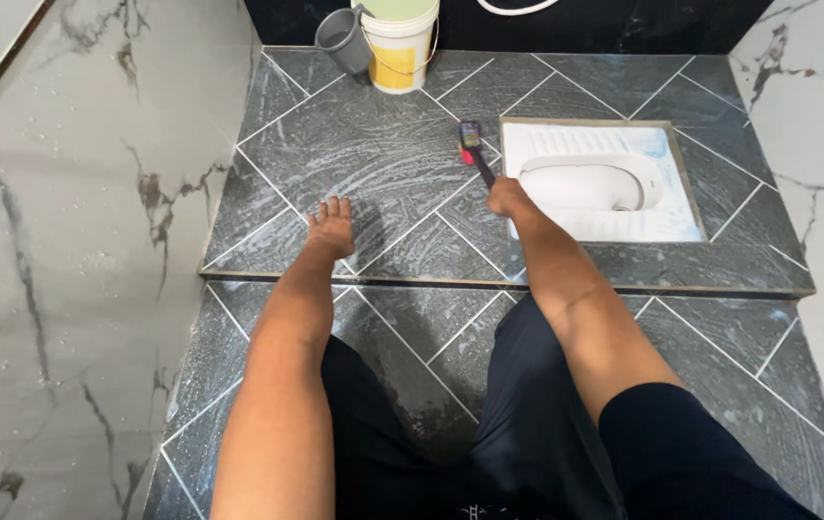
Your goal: The person is sitting on a tiled bathroom floor and scrubbing the surface with a long-handled brush. They focus on the area around a squat toilet, moving the brush back and forth to clean the tiles and grout lines. A yellow bucket is visible nearby.
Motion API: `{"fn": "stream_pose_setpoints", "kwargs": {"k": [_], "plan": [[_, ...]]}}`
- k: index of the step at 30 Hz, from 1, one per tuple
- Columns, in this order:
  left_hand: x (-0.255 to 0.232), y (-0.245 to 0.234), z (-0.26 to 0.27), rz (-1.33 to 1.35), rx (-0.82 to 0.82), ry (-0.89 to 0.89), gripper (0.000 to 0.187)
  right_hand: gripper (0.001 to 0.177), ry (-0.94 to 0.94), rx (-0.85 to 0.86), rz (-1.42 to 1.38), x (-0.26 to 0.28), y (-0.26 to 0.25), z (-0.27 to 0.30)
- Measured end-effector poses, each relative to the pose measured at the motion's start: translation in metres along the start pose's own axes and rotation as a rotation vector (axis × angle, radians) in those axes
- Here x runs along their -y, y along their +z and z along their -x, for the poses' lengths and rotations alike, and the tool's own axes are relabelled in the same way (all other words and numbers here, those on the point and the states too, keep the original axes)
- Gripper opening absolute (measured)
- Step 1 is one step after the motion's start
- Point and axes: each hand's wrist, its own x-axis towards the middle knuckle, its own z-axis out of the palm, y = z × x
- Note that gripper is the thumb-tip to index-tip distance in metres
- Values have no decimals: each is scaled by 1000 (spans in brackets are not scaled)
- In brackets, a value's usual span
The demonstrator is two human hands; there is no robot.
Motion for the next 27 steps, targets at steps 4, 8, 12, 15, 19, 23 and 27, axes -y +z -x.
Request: {"fn": "stream_pose_setpoints", "kwargs": {"k": [4,8,12,15,19,23,27], "plan": [[-8,-2,-2,9,19,7,96,37,-130,7,101,10,5,-2],[-20,-10,1,8,37,8,93,37,-95,60,-47,17,14,-2],[-22,-11,2,17,33,19,94,35,-239,12,28,34,27,-4],[-20,-7,-2,14,22,26,92,40,-332,88,20,48,36,1],[-23,-4,-6,6,49,14,94,43,-618,30,34,58,39,-1],[-26,-3,-9,17,4,41,92,45,-390,119,-75,48,34,-3],[-25,-13,1,9,53,24,97,38,-212,-24,-82,18,18,-4]]}}
